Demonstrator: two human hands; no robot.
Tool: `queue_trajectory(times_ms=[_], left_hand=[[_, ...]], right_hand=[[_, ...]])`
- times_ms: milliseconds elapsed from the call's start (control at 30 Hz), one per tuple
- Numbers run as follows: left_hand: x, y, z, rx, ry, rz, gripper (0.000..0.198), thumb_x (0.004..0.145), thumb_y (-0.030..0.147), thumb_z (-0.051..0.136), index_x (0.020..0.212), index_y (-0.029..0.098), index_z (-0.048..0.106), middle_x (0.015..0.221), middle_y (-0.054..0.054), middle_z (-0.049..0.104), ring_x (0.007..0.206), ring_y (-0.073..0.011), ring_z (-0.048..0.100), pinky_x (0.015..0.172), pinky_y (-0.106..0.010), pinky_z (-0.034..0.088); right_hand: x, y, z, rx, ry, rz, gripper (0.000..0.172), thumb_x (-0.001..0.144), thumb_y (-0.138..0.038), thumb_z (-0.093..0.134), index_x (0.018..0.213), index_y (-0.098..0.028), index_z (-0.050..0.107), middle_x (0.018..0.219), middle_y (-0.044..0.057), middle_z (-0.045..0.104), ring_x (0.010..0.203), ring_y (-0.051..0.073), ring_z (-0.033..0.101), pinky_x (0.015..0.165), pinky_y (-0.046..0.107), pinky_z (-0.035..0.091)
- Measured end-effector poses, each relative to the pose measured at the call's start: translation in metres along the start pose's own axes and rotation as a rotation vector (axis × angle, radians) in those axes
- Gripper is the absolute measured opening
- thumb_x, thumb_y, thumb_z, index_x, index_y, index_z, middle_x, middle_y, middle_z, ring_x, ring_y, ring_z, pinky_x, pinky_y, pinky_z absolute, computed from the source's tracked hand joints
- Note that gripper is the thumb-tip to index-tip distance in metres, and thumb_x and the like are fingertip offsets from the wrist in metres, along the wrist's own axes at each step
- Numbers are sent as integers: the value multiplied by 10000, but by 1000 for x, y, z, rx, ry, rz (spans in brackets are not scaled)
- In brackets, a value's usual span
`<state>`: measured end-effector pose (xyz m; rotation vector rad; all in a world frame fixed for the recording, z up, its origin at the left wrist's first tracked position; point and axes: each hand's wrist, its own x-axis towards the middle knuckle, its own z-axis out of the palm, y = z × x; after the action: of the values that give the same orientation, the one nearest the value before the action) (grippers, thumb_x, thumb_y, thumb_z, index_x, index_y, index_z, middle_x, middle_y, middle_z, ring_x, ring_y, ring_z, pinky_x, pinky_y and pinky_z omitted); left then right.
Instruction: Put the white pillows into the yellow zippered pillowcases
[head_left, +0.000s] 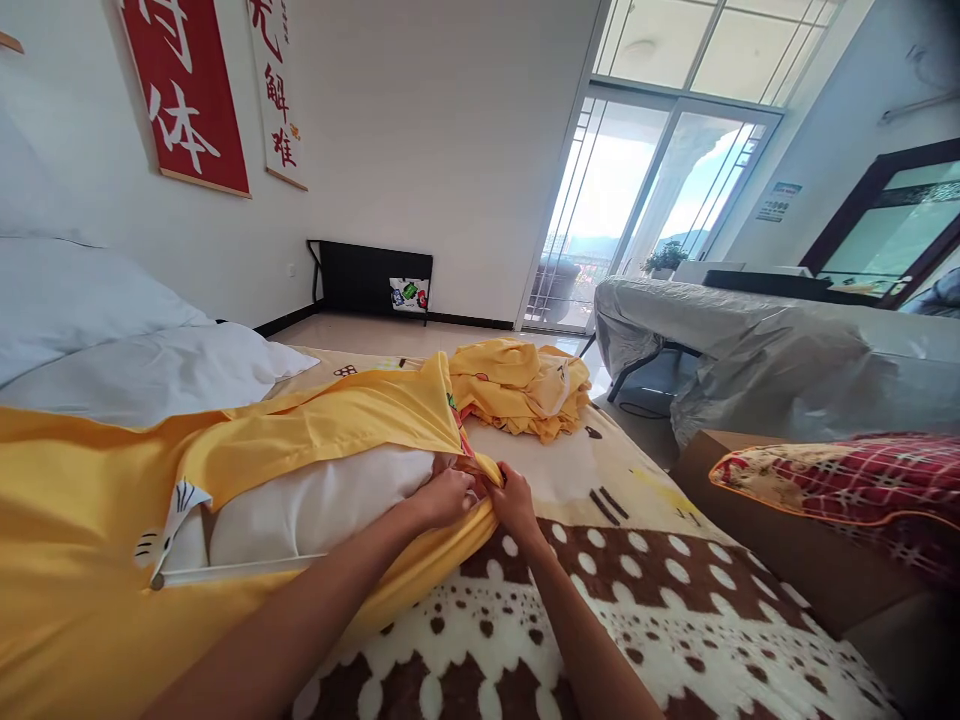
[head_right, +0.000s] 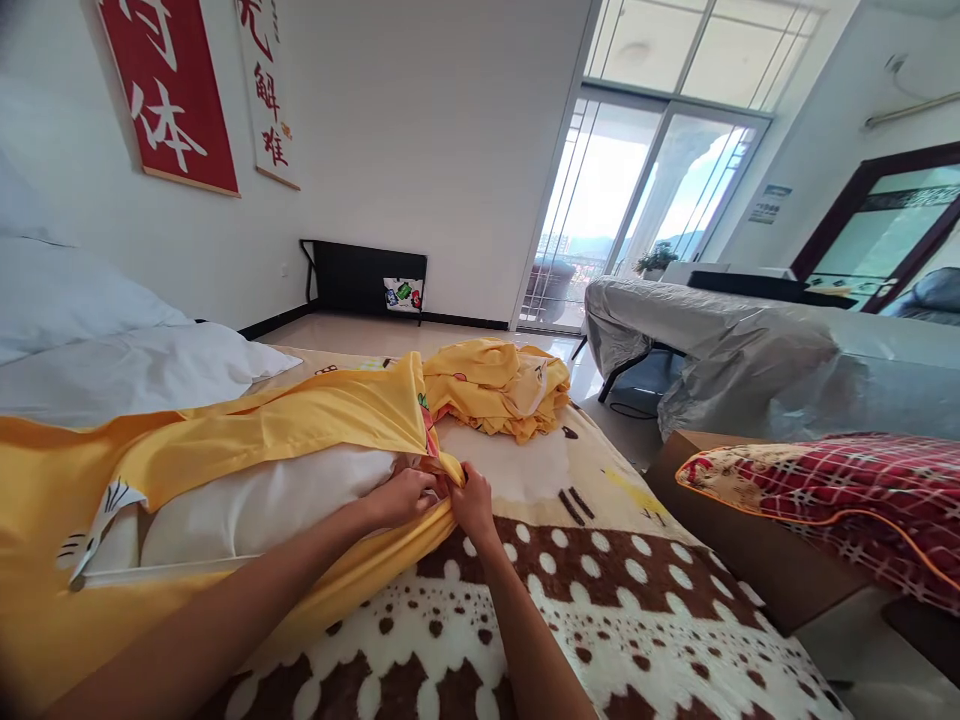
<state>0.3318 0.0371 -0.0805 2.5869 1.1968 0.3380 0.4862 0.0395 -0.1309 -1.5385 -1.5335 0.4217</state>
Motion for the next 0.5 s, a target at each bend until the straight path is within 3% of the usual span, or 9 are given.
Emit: queue_trajectory(times_ms=[200, 400, 500], left_hand=[[-1, 0, -10, -72, 59, -50, 199, 762, 138, 541, 848, 154, 720, 925, -73, 727, 883, -195, 642, 830, -273, 483], [4, 10, -9, -118, 162, -98, 327, 869, 185, 412, 1043, 183, 689, 1041, -19, 717, 924, -131, 634, 850, -203, 465], [13, 15, 1, -63, 148, -185, 342, 871, 185, 406, 1060, 192, 691, 1022, -44, 726, 939, -164, 643, 868, -263, 461]], right_hand=[[0, -2, -2, 25, 2, 33, 192, 698, -365, 509, 739, -189, 571, 695, 57, 659, 636, 186, 555, 580, 258, 367], [-1, -7, -5, 79, 16, 15, 127, 632, -255, 460, 692, -192, 551, 649, 24, 634, 617, 165, 527, 577, 245, 362], [-1, -8, -5, 106, 28, 12, 144, 631, -248, 439, 695, -190, 554, 655, 23, 644, 626, 163, 527, 580, 242, 369]])
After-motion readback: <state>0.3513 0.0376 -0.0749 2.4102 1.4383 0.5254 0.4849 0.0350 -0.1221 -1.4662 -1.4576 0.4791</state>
